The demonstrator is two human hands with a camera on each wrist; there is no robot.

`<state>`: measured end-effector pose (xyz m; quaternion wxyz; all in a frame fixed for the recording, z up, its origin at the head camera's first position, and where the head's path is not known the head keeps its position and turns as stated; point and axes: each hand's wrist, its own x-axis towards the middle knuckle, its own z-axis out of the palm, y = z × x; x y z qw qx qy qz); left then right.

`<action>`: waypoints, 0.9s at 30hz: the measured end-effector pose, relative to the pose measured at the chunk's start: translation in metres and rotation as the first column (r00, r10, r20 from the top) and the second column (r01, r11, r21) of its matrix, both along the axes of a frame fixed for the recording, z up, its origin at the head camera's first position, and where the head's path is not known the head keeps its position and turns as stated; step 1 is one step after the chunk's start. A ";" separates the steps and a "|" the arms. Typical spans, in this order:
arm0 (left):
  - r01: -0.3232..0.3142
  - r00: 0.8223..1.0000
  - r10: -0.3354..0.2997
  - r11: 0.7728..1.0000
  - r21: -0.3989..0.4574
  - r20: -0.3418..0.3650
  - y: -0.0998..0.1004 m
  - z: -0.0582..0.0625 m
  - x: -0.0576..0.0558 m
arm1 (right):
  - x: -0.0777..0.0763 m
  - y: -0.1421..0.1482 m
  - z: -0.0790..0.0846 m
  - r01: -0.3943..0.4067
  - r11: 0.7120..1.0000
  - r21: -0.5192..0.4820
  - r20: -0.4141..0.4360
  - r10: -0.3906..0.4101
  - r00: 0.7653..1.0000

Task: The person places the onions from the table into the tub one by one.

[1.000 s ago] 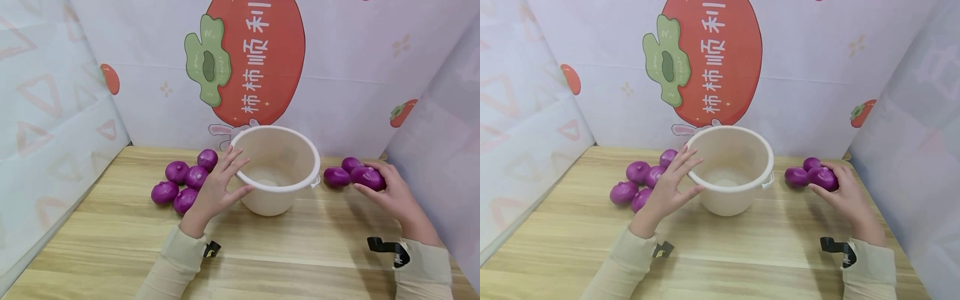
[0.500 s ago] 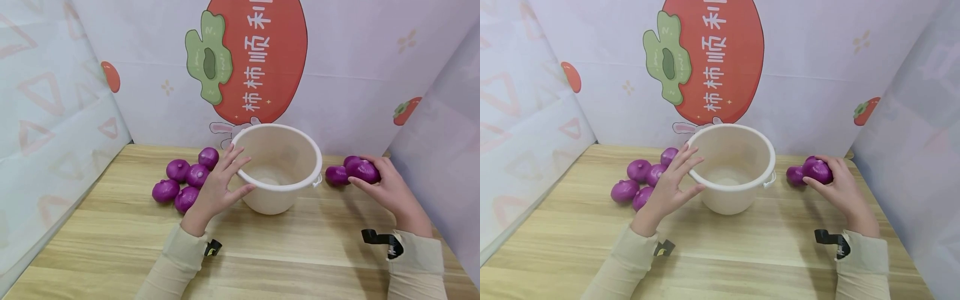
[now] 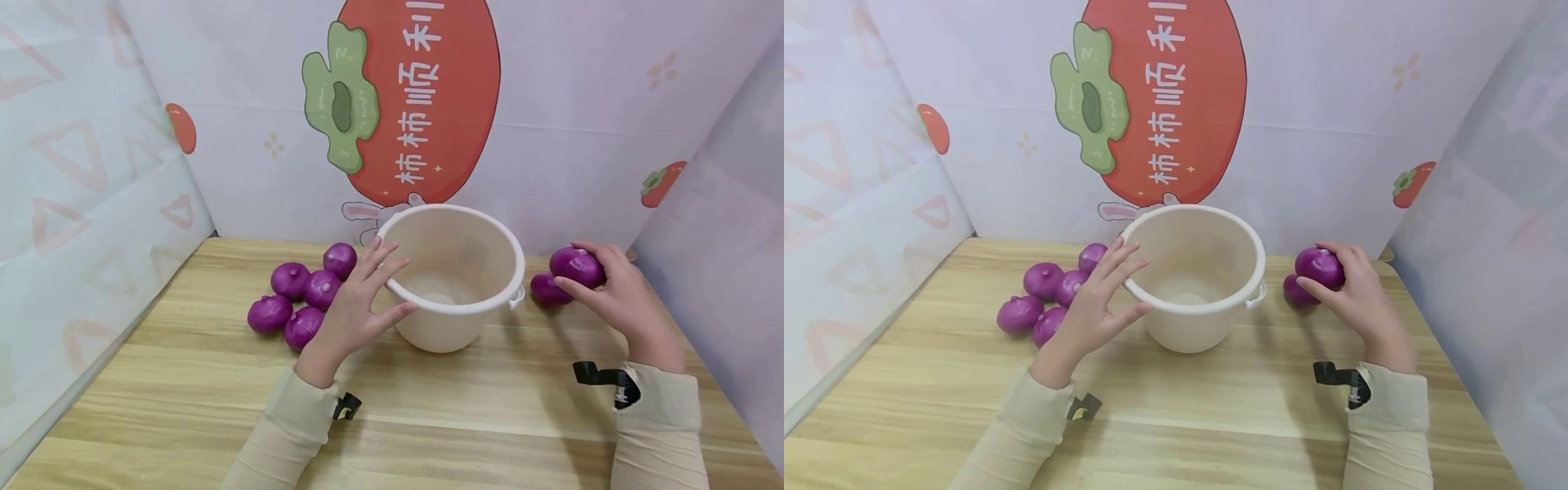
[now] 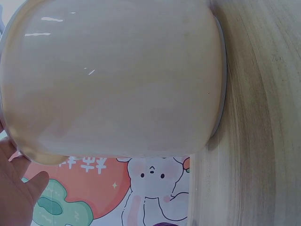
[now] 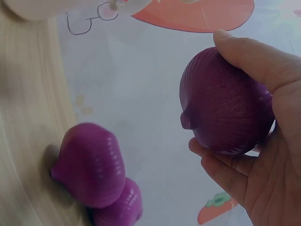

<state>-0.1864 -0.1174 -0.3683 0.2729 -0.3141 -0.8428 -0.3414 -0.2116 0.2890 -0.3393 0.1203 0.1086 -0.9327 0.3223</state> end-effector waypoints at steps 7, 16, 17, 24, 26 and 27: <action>-0.001 1.000 0.001 1.000 0.004 -0.004 -0.001 -0.001 0.000 | -0.008 -0.013 0.005 -0.050 0.997 -0.067 -0.039 0.048 0.998; -0.006 1.000 0.006 1.000 0.007 -0.006 -0.002 -0.002 -0.001 | -0.012 -0.024 0.011 -0.060 0.994 -0.089 -0.044 0.056 0.997; -0.006 1.000 0.006 1.000 0.007 -0.006 -0.002 -0.003 -0.001 | -0.012 -0.025 0.011 -0.061 0.994 -0.093 -0.042 0.058 0.997; -0.009 1.000 0.009 1.000 0.007 -0.009 -0.001 -0.004 -0.002 | -0.014 -0.032 0.017 -0.061 0.988 -0.140 -0.029 0.057 0.998; -0.010 1.000 0.010 1.000 0.004 -0.004 -0.001 -0.003 -0.002 | -0.014 -0.033 0.018 -0.060 0.987 -0.146 -0.030 0.056 0.998; -0.010 1.000 0.010 1.000 0.003 -0.001 -0.001 -0.003 -0.002 | -0.014 -0.034 0.018 -0.060 0.987 -0.146 -0.033 0.056 0.998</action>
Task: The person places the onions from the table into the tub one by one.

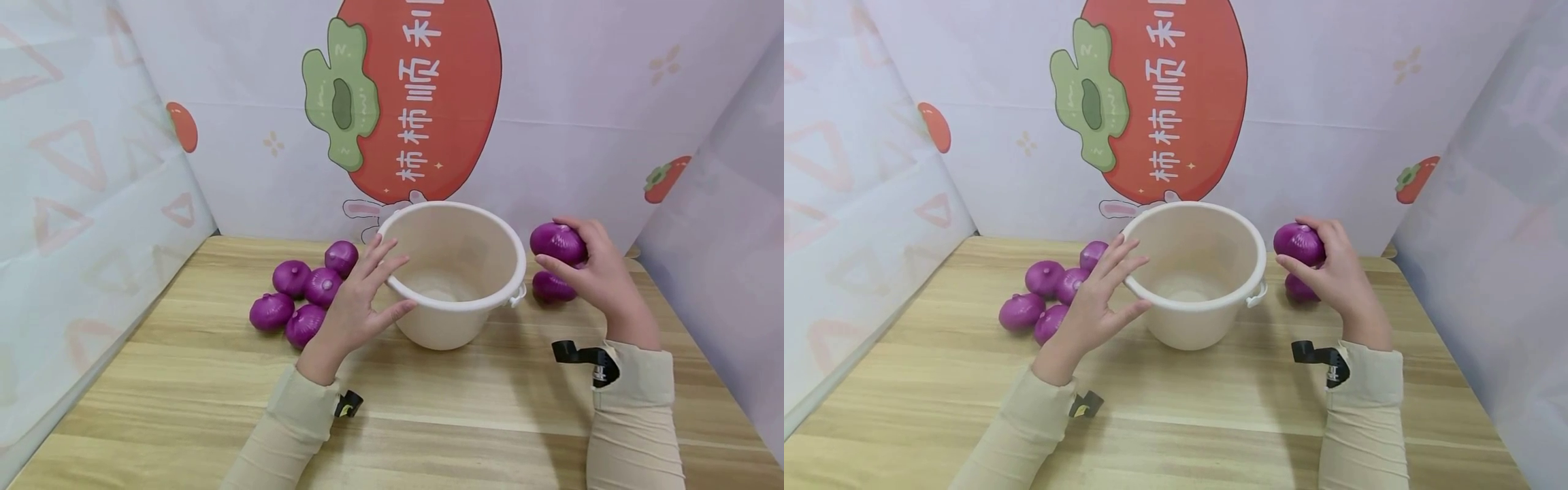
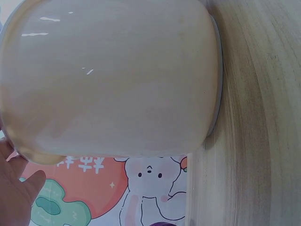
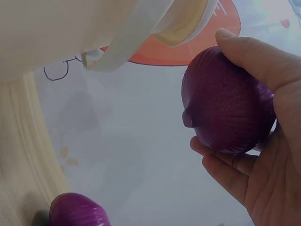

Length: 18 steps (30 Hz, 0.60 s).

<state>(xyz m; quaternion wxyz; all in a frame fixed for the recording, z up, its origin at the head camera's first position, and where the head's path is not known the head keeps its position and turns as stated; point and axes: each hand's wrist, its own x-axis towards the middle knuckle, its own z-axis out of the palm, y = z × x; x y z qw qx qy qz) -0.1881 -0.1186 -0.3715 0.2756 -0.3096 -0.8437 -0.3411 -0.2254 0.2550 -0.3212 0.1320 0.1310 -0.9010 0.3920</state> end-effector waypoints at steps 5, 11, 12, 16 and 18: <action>0.001 1.000 -0.001 1.000 0.002 0.007 0.001 0.001 0.000 | 0.000 -0.005 0.004 -0.007 1.000 0.005 -0.021 0.008 1.000; 0.003 1.000 -0.003 1.000 0.005 0.002 0.001 0.001 0.000 | 0.000 -0.012 0.012 -0.024 1.000 0.004 -0.056 0.025 0.998; 0.003 1.000 -0.003 1.000 0.005 0.002 0.001 0.001 0.000 | 0.000 -0.013 0.013 -0.027 1.000 0.007 -0.064 0.028 0.998; 0.001 1.000 -0.001 1.000 0.000 0.000 0.001 0.002 0.001 | 0.002 -0.019 0.018 -0.052 0.999 0.011 -0.091 0.052 0.994; 0.001 1.000 -0.001 1.000 -0.003 -0.003 0.001 0.002 0.001 | 0.004 -0.023 0.019 -0.068 0.998 0.012 -0.113 0.069 0.991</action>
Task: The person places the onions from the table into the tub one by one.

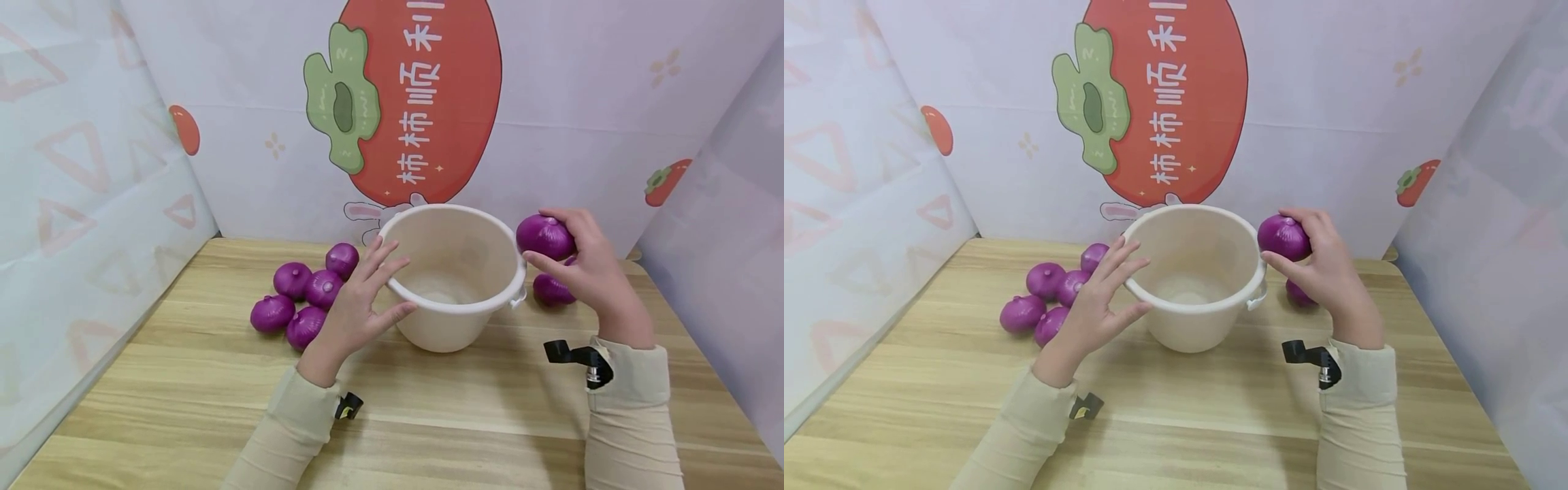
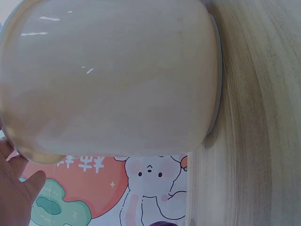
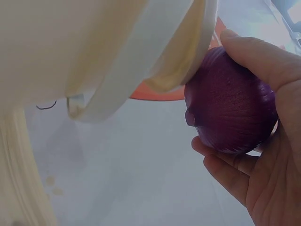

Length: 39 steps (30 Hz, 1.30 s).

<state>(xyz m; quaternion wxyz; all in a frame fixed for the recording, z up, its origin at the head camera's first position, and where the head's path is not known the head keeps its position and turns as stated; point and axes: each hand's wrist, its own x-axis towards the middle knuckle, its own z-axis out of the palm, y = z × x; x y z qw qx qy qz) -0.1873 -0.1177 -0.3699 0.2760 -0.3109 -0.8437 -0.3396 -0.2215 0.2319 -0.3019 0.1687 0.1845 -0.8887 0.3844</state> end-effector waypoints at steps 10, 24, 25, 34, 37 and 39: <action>-0.007 1.000 0.007 1.000 -0.004 0.002 0.000 0.000 0.001 | 0.004 -0.016 0.006 -0.051 0.999 0.018 -0.094 0.053 0.994; -0.006 1.000 0.006 1.000 -0.008 0.010 0.000 0.002 0.003 | 0.003 -0.034 0.008 -0.143 0.987 0.071 -0.197 0.155 0.968; -0.004 1.000 0.004 1.000 -0.008 0.010 0.000 0.002 0.003 | 0.003 -0.035 0.006 -0.153 0.986 0.071 -0.196 0.164 0.967; -0.004 1.000 0.004 1.000 -0.003 0.009 0.001 0.001 0.004 | 0.000 -0.040 -0.003 -0.205 0.976 0.078 -0.190 0.216 0.958; -0.005 1.000 0.005 1.000 -0.004 0.011 0.001 0.001 0.004 | 0.000 -0.041 -0.005 -0.213 0.973 0.084 -0.182 0.225 0.957; -0.006 1.000 0.006 1.000 -0.005 0.016 0.001 0.001 0.003 | 0.001 -0.041 -0.006 -0.217 0.972 0.085 -0.172 0.229 0.958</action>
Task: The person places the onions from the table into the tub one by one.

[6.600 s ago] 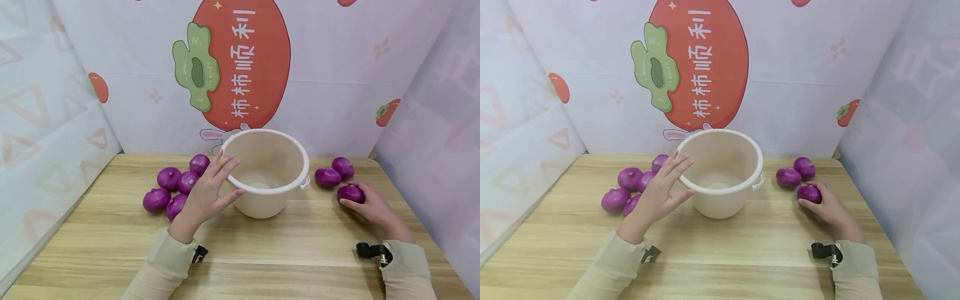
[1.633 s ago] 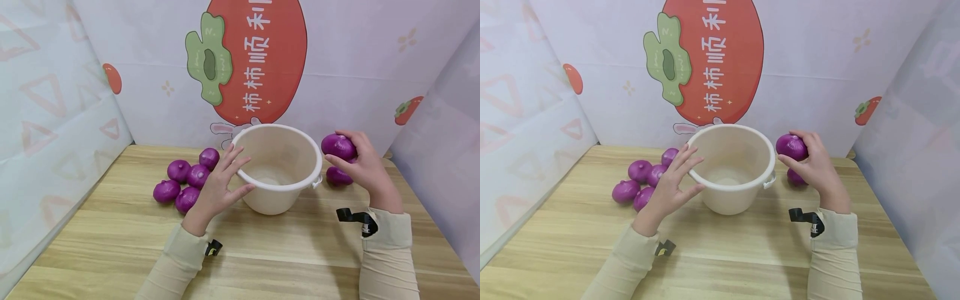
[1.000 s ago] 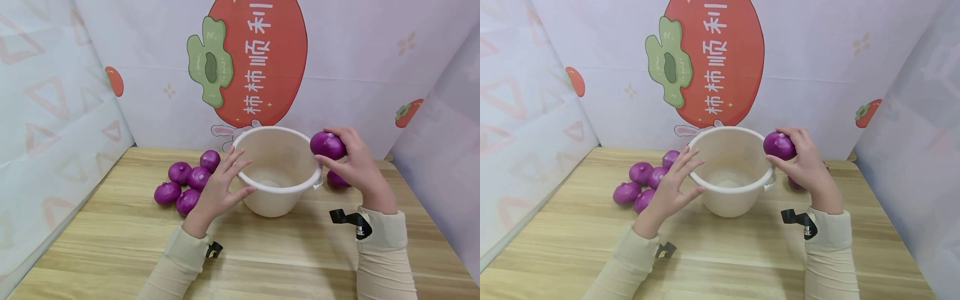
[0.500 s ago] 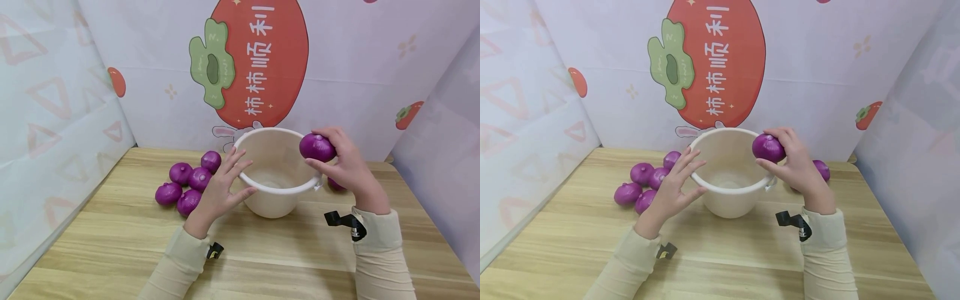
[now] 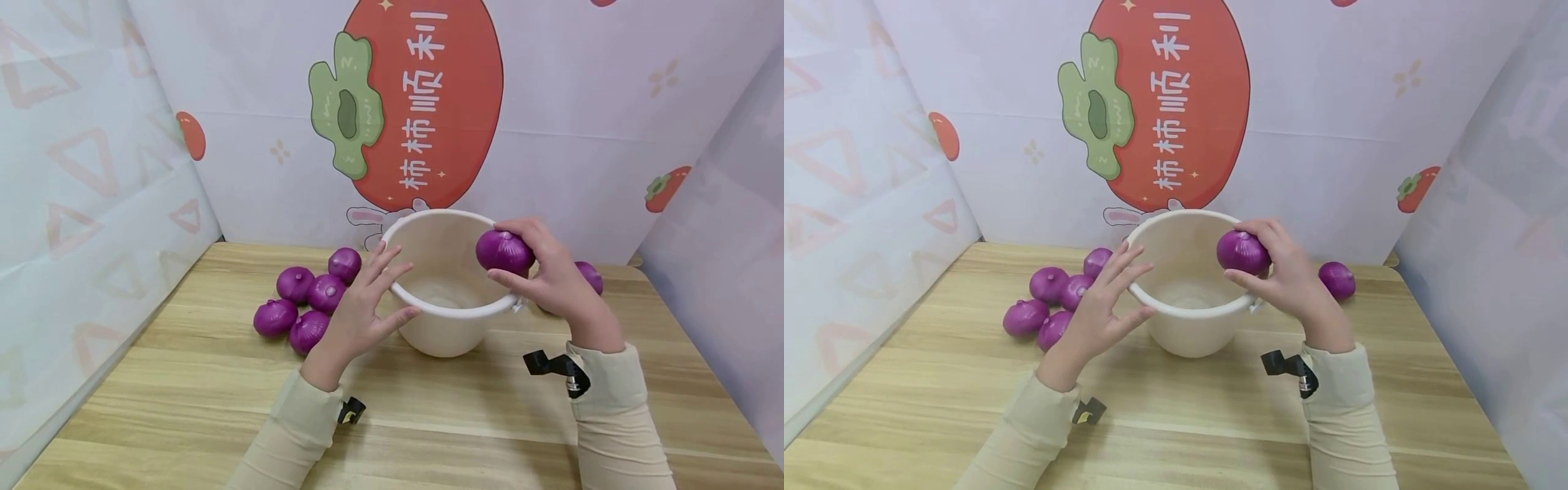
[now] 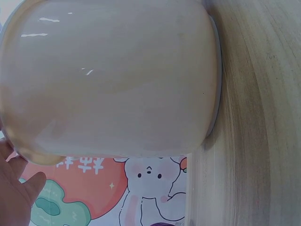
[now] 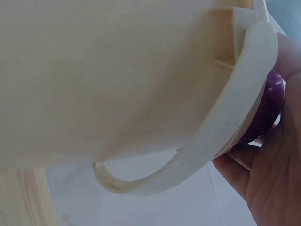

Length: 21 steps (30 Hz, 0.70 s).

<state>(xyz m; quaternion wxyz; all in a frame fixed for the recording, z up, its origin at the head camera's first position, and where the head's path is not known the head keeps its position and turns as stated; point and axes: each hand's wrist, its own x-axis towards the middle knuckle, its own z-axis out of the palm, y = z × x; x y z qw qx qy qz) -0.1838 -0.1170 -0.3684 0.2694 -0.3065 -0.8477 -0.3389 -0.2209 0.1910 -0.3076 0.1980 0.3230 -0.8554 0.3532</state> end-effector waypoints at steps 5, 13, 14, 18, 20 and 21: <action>-0.003 1.000 0.003 1.000 -0.004 0.005 -0.001 0.000 -0.001 | 0.000 -0.001 -0.002 -0.011 1.000 -0.005 0.024 0.011 1.000; 0.003 1.000 -0.003 1.000 0.005 -0.010 0.000 -0.001 -0.001 | 0.000 -0.001 -0.004 -0.032 0.999 0.012 0.007 0.032 0.999; 0.003 1.000 -0.002 1.000 0.006 -0.011 0.000 -0.001 -0.001 | 0.000 -0.001 -0.005 -0.035 0.999 0.014 0.005 0.035 0.999; 0.005 1.000 -0.005 1.000 0.009 -0.015 0.000 -0.001 -0.001 | 0.000 0.000 -0.005 -0.043 0.999 0.028 0.002 0.043 0.999; 0.007 1.000 -0.007 1.000 0.008 -0.015 -0.001 -0.001 -0.001 | 0.000 0.000 -0.005 -0.045 0.998 0.040 0.002 0.045 0.999; 0.008 1.000 -0.008 1.000 0.008 -0.017 -0.001 -0.001 -0.002 | 0.001 0.000 -0.005 -0.047 0.998 0.045 0.004 0.047 0.999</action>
